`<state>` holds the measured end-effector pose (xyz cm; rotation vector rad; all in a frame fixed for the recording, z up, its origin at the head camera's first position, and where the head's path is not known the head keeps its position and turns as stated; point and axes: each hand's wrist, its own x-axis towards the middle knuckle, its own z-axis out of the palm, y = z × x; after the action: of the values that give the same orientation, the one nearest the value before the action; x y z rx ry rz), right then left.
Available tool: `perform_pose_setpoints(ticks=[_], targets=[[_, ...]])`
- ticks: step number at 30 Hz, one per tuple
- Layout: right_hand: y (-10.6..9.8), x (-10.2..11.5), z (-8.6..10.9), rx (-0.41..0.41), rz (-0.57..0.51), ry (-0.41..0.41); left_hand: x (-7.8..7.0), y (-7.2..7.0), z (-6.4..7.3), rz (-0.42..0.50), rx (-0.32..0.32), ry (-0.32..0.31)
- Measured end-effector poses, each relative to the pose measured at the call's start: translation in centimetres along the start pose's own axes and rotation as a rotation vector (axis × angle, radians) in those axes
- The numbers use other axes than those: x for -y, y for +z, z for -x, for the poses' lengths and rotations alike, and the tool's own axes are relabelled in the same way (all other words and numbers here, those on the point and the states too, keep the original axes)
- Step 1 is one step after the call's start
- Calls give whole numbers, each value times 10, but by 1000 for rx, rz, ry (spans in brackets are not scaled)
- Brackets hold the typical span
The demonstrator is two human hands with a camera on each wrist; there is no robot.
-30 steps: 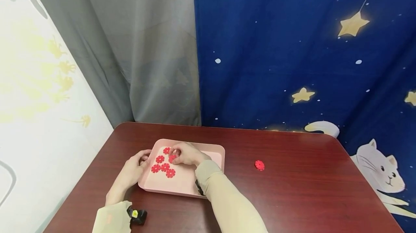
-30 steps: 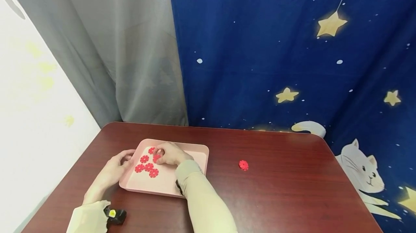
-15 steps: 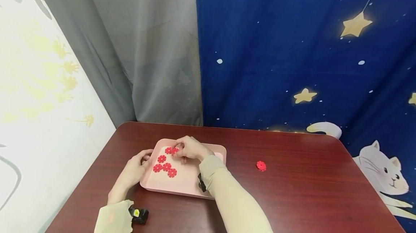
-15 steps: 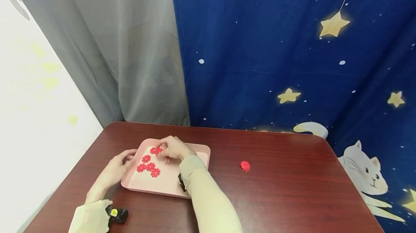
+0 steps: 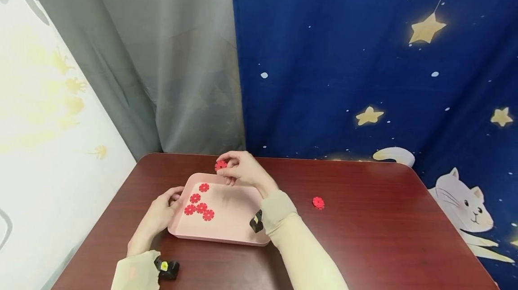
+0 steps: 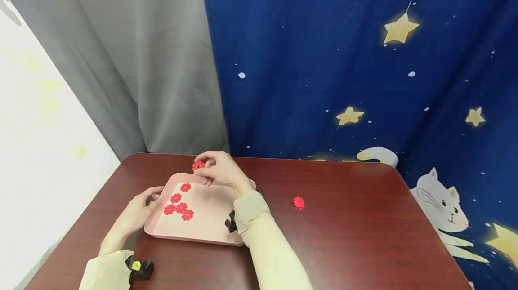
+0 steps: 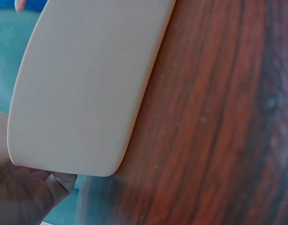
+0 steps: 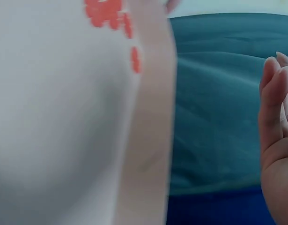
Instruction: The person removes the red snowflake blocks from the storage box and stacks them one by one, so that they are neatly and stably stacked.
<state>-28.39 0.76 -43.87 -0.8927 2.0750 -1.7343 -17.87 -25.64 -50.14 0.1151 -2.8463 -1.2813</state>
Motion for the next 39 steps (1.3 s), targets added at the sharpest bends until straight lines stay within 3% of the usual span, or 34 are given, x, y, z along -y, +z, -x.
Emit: perform_pose_setpoints(ticks=[6, 15, 22, 27, 33, 39], targets=[[-24, 6, 33, -148, 28, -47, 1, -1, 1, 18, 13, 0], [-62, -2, 106, -331, -96, -71, 0, 0, 0, 20, 0, -4], [-99, -38, 148, -404, -128, -62, 0, 2, -1, 0, -13, -2], [-116, -56, 173, -491, -128, 33, 0, 0, -1, -10, -12, -7], [-122, -69, 203, -573, -171, 129, -3, -1, -2, 14, 2, -1], [-121, -76, 213, -639, -175, 233, 1, -1, 0, 19, 8, -12]])
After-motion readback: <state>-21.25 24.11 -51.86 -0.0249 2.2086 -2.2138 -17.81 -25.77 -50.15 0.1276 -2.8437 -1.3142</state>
